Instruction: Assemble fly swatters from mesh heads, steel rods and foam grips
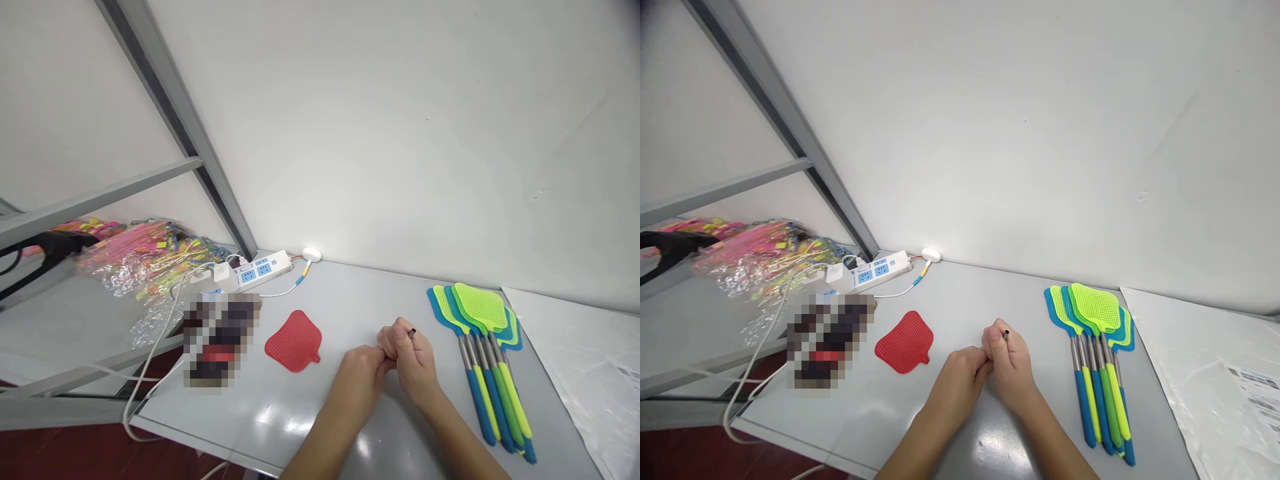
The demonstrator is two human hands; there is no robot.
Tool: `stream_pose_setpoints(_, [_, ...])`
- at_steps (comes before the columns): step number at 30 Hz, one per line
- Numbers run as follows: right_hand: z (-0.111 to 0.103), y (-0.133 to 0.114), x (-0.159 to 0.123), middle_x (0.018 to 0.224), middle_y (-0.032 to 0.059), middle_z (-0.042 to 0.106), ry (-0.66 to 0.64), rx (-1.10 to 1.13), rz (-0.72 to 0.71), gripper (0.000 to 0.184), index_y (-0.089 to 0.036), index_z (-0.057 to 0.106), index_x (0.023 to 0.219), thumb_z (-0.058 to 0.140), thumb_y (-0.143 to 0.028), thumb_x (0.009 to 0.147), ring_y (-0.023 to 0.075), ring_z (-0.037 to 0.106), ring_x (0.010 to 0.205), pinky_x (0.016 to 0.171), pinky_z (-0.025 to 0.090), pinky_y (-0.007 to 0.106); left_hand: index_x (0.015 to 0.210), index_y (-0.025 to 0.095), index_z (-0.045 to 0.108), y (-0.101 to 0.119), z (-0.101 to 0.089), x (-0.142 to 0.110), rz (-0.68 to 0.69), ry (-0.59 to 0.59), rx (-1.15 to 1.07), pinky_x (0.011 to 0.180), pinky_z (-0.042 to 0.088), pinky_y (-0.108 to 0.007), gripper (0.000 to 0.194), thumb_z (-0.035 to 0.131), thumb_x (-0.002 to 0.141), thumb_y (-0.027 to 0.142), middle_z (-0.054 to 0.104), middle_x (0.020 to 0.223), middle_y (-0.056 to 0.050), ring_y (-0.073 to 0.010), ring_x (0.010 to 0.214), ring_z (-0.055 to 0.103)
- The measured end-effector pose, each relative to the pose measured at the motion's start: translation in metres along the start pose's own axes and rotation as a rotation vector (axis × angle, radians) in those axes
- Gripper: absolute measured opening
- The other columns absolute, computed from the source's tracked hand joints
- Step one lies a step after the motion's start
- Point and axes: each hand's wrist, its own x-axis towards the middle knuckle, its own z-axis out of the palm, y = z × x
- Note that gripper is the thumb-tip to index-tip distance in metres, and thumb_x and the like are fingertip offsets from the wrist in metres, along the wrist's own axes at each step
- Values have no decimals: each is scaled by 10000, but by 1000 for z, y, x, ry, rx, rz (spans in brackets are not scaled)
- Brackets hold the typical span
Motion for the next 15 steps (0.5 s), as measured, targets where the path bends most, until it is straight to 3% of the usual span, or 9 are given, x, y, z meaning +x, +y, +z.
stream_pose_setpoints(5, [-1, -2, 2, 577, -71, 241, -17, -2, 19, 391, -228, 289, 664, 407, -407, 992, 109, 258, 539, 541, 255, 281, 787, 183, 656, 3, -3, -2, 35, -3, -21, 603, 381, -255, 273, 416, 918, 181, 643, 749, -22, -154, 658, 546])
stream_pose_setpoints(9, [-2, -9, -3, 599, -54, 301, -62, -125, 21, 379, -218, 347, 661, 416, -397, 988, 116, 296, 561, 536, 259, 279, 884, 182, 637, 8, -4, -6, 115, -9, -49, 679, 420, -277, 213, 425, 907, 167, 645, 852, -42, -181, 776, 573])
stream_pose_setpoints(12, [2, -19, -9, 634, -33, 368, -40, -123, -103, 346, -213, 439, 694, 388, -378, 993, 129, 373, 594, 564, 321, 282, 916, 173, 599, 14, -4, -11, 188, 25, -105, 695, 419, -283, 160, 443, 885, 151, 624, 902, -57, -184, 807, 556])
stream_pose_setpoints(15, [10, -26, -12, 889, 48, 550, 25, -193, -270, 296, -225, 583, 962, 384, -443, 974, 199, 538, 848, 705, 433, 336, 901, 179, 542, 18, -7, -17, 170, 79, -240, 600, 370, -255, 117, 426, 902, 166, 560, 762, -10, -140, 667, 489])
